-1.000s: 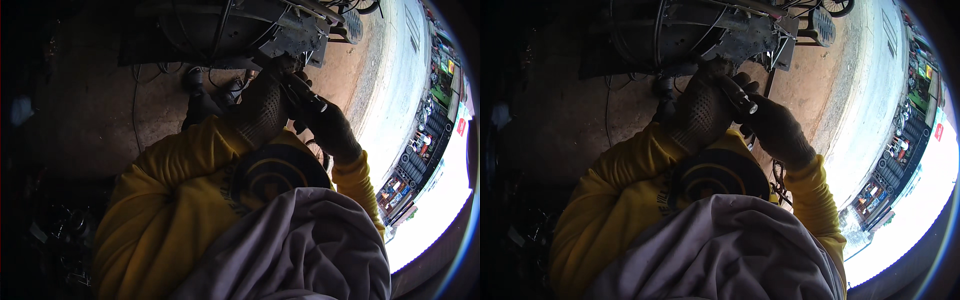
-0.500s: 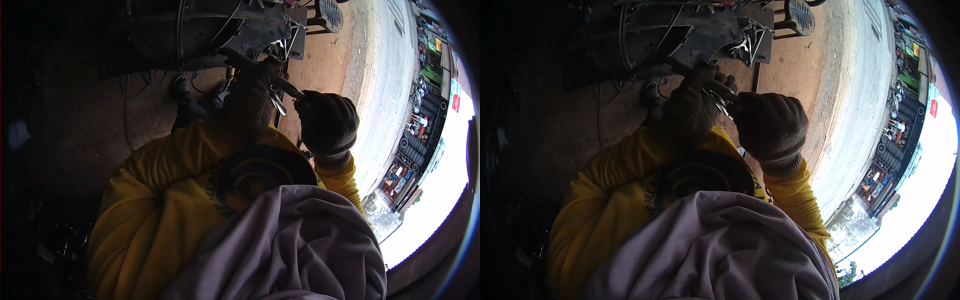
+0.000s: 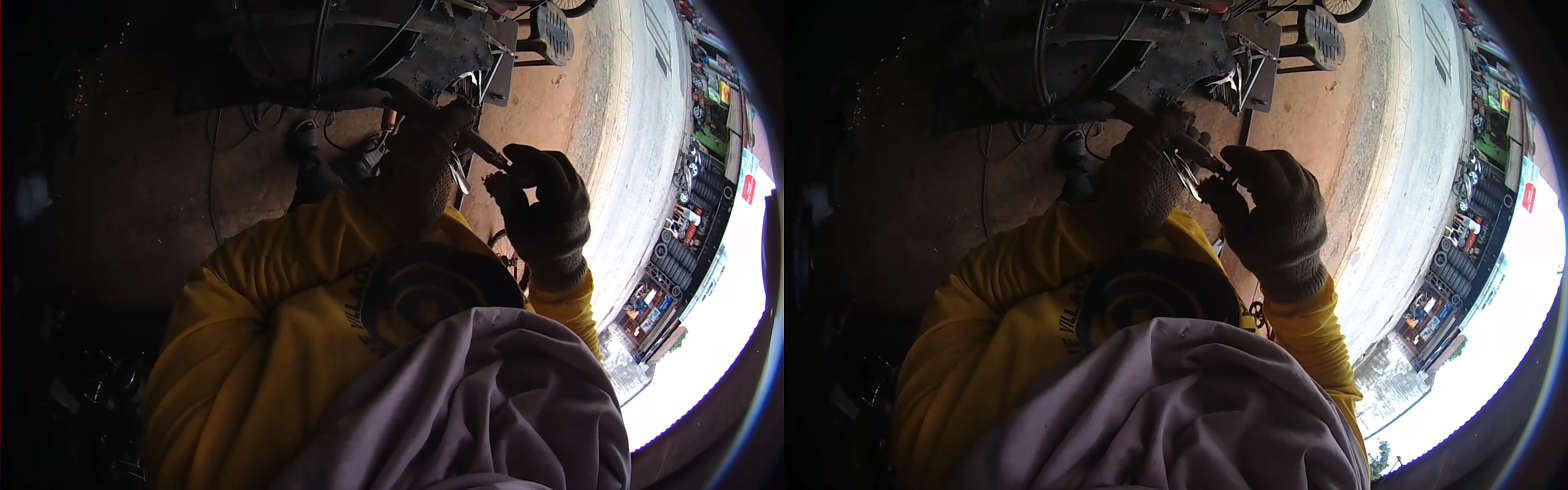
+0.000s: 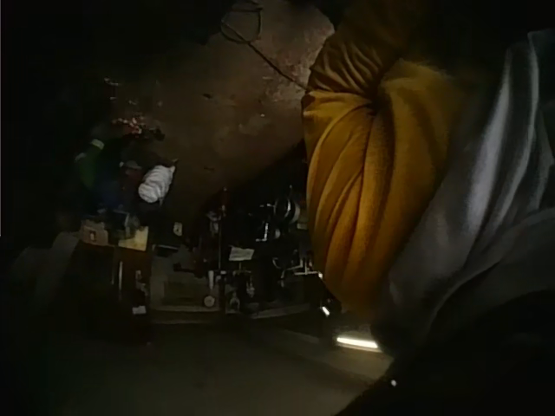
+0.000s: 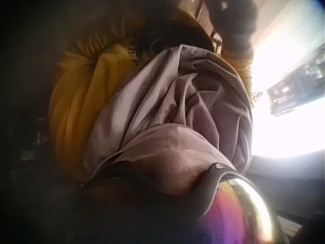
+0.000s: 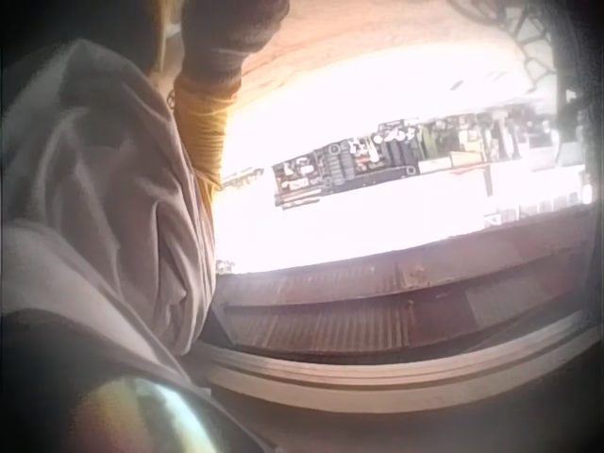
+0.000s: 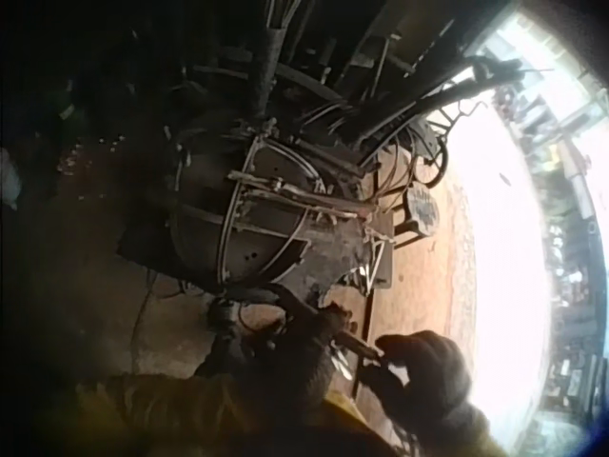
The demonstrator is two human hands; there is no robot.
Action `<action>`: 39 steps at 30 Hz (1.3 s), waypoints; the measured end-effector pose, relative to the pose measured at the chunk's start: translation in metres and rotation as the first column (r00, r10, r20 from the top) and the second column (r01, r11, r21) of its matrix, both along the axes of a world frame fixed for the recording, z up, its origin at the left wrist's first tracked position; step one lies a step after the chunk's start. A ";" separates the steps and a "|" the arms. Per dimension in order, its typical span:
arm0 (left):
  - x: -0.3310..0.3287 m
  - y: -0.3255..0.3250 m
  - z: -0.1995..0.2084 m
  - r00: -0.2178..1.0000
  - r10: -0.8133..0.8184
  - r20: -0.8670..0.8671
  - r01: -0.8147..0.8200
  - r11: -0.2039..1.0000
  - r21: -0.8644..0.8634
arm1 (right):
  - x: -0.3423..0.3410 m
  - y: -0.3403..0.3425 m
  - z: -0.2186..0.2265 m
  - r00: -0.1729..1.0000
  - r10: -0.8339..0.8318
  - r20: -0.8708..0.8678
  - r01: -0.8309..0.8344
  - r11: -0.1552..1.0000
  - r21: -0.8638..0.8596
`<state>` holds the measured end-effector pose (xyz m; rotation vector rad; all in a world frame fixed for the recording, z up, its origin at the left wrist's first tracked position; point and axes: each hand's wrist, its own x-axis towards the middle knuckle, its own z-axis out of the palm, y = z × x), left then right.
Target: The person welds a metal frame using a welding torch and locking pliers. They secure metal components with the pliers, apply the torch to create joints, and reposition the frame to access different sections.
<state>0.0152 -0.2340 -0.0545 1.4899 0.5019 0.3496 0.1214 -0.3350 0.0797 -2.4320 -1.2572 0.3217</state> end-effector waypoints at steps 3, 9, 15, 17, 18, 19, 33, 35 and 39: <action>0.000 0.004 0.012 1.000 -0.009 0.008 0.008 0.995 0.096 | 0.005 0.000 0.005 0.892 0.277 0.357 -0.273 0.960 -0.063; 0.001 0.009 0.018 1.000 -0.019 0.009 0.019 0.995 -0.096 | 0.000 0.001 0.005 0.844 -0.339 -0.417 0.257 0.936 -0.240; 0.006 0.015 0.013 0.993 -0.119 -0.023 0.100 0.908 -0.406 | 0.010 -0.008 0.005 0.957 0.285 0.049 -0.255 0.913 -0.318; 0.003 0.008 0.004 0.999 -0.023 0.039 0.037 0.916 -0.401 | 0.013 -0.009 -0.005 0.826 -0.024 -0.563 0.102 0.989 0.107; 0.003 0.006 0.006 0.997 -0.015 0.075 0.045 0.908 -0.417 | 0.017 -0.020 -0.009 0.721 -0.054 -0.691 0.144 0.987 0.073; 0.004 0.005 0.010 0.994 -0.026 0.107 0.074 0.880 -0.468 | 0.019 -0.027 -0.017 0.725 -0.078 -0.684 0.159 0.986 0.057; 0.012 0.032 0.037 0.997 0.043 -0.062 -0.070 0.208 -0.976 | 0.037 0.020 -0.023 -0.074 -0.225 -0.972 0.022 0.974 -0.227; 0.009 0.038 0.037 0.998 -0.020 -0.059 -0.052 0.238 -0.970 | 0.038 0.027 -0.019 -0.180 -0.261 -0.948 0.073 0.958 -0.278; 0.008 0.039 0.046 0.995 0.090 -0.047 -0.074 0.320 -0.944 | 0.040 0.039 -0.013 -0.068 -0.356 -0.932 -0.011 0.934 -0.356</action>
